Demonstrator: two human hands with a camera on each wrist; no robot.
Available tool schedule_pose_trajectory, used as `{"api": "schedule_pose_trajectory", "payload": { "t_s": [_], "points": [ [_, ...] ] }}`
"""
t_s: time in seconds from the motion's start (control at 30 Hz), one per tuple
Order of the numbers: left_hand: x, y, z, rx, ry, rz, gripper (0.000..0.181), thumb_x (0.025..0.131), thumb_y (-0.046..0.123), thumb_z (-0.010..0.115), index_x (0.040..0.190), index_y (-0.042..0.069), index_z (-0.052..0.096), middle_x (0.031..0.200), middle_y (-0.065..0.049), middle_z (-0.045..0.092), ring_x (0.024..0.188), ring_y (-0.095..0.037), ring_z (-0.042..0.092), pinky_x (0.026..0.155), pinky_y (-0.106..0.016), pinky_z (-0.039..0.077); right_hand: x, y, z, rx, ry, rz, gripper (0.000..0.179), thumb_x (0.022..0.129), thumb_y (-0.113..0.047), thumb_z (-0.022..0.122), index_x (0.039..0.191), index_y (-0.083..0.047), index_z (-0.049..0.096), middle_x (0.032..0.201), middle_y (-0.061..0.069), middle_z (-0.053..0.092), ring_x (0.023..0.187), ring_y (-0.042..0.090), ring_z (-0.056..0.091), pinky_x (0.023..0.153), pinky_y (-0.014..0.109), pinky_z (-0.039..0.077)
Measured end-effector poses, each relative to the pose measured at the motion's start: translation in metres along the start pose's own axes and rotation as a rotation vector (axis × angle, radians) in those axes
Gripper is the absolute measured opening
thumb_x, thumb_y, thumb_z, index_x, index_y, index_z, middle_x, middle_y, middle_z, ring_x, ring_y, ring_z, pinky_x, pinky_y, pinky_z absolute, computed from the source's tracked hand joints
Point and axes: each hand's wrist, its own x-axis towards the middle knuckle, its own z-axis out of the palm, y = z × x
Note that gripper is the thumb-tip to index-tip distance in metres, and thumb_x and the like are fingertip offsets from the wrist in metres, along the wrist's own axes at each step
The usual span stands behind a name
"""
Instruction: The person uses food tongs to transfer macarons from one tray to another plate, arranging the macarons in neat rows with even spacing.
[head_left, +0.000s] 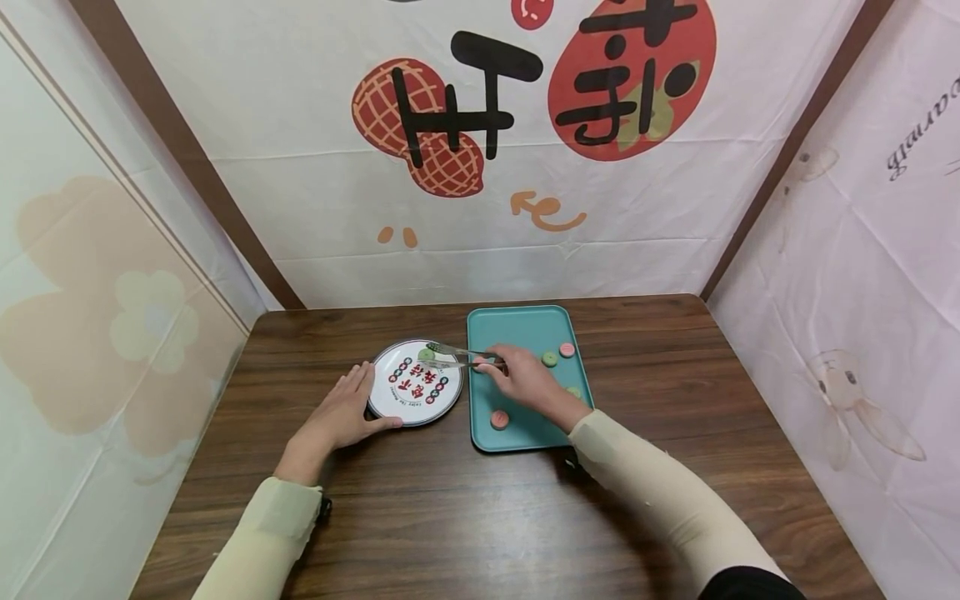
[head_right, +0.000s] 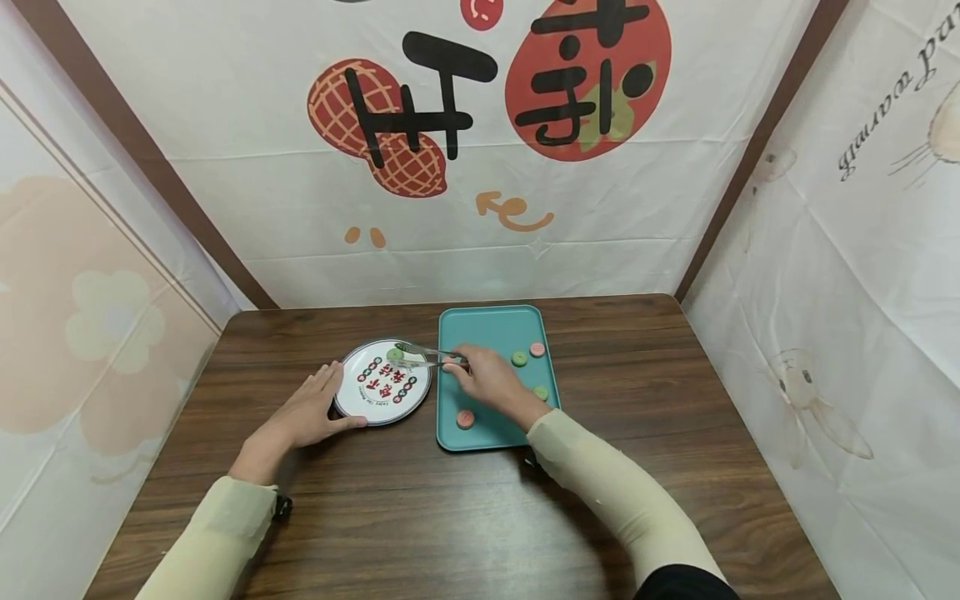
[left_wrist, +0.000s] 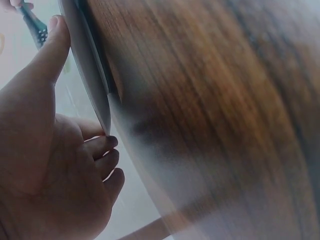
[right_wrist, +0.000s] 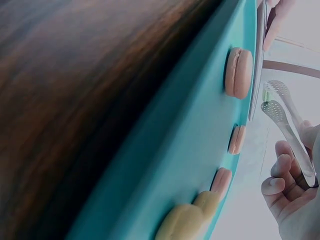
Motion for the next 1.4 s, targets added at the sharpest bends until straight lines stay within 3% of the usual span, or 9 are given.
{"api": "schedule_pose_trajectory", "payload": {
  "t_s": [0.37, 0.5, 0.83, 1.03, 1.2, 1.4],
  "points": [
    [-0.001, 0.0, 0.0, -0.002, -0.002, 0.001, 0.122, 0.094, 0.066, 0.073, 0.167, -0.012, 0.012, 0.175, -0.033, 0.012, 0.163, -0.049, 0.01, 0.134, -0.06, 0.011, 0.008, -0.007, 0.005, -0.014, -0.004, -0.001, 0.04, 0.11, -0.032, 0.065, 0.137, -0.002, 0.069, 0.104, 0.004, 0.073, 0.078, 0.01, 0.062, 0.071, 0.035, 0.058],
    [-0.002, 0.0, 0.0, 0.003, 0.0, 0.006, 0.122, 0.094, 0.065, 0.074, 0.167, -0.012, 0.014, 0.174, -0.033, 0.013, 0.163, -0.049, 0.011, 0.134, -0.06, 0.011, 0.011, -0.007, 0.009, -0.011, -0.012, -0.002, 0.039, 0.11, -0.031, 0.065, 0.136, -0.002, 0.069, 0.098, 0.001, 0.07, 0.076, 0.01, 0.061, 0.071, 0.034, 0.057],
    [-0.001, -0.001, 0.001, 0.013, -0.005, 0.008, 0.124, 0.094, 0.069, 0.072, 0.167, -0.012, 0.012, 0.175, -0.033, 0.012, 0.163, -0.049, 0.01, 0.134, -0.059, 0.011, 0.016, -0.012, 0.013, -0.008, -0.018, -0.019, 0.02, 0.108, -0.029, 0.068, 0.107, -0.009, 0.069, 0.079, -0.002, 0.056, 0.063, 0.011, 0.05, 0.056, 0.028, 0.043],
    [0.0, -0.003, 0.001, 0.016, -0.002, 0.008, 0.124, 0.094, 0.068, 0.072, 0.167, -0.011, 0.011, 0.175, -0.032, 0.012, 0.163, -0.049, 0.01, 0.134, -0.058, 0.012, 0.02, -0.011, 0.017, 0.001, -0.024, -0.023, 0.021, 0.108, -0.029, 0.069, 0.097, -0.012, 0.064, 0.075, -0.001, 0.053, 0.06, 0.011, 0.046, 0.055, 0.027, 0.04],
    [0.0, -0.002, 0.001, 0.014, -0.005, 0.008, 0.124, 0.094, 0.068, 0.072, 0.167, -0.011, 0.011, 0.175, -0.032, 0.012, 0.163, -0.049, 0.01, 0.134, -0.058, 0.011, 0.022, -0.011, 0.02, -0.005, -0.023, -0.021, 0.026, 0.108, -0.029, 0.069, 0.116, -0.005, 0.071, 0.077, -0.002, 0.058, 0.06, 0.011, 0.05, 0.057, 0.029, 0.046],
    [0.0, -0.001, 0.0, 0.01, -0.003, 0.007, 0.124, 0.094, 0.068, 0.072, 0.167, -0.011, 0.012, 0.175, -0.032, 0.012, 0.163, -0.049, 0.01, 0.134, -0.058, 0.011, 0.024, -0.013, 0.022, -0.005, -0.041, 0.011, 0.044, 0.11, -0.03, 0.066, 0.14, 0.002, 0.066, 0.081, -0.003, 0.061, 0.06, 0.012, 0.053, 0.056, 0.031, 0.048]
  ]
}}
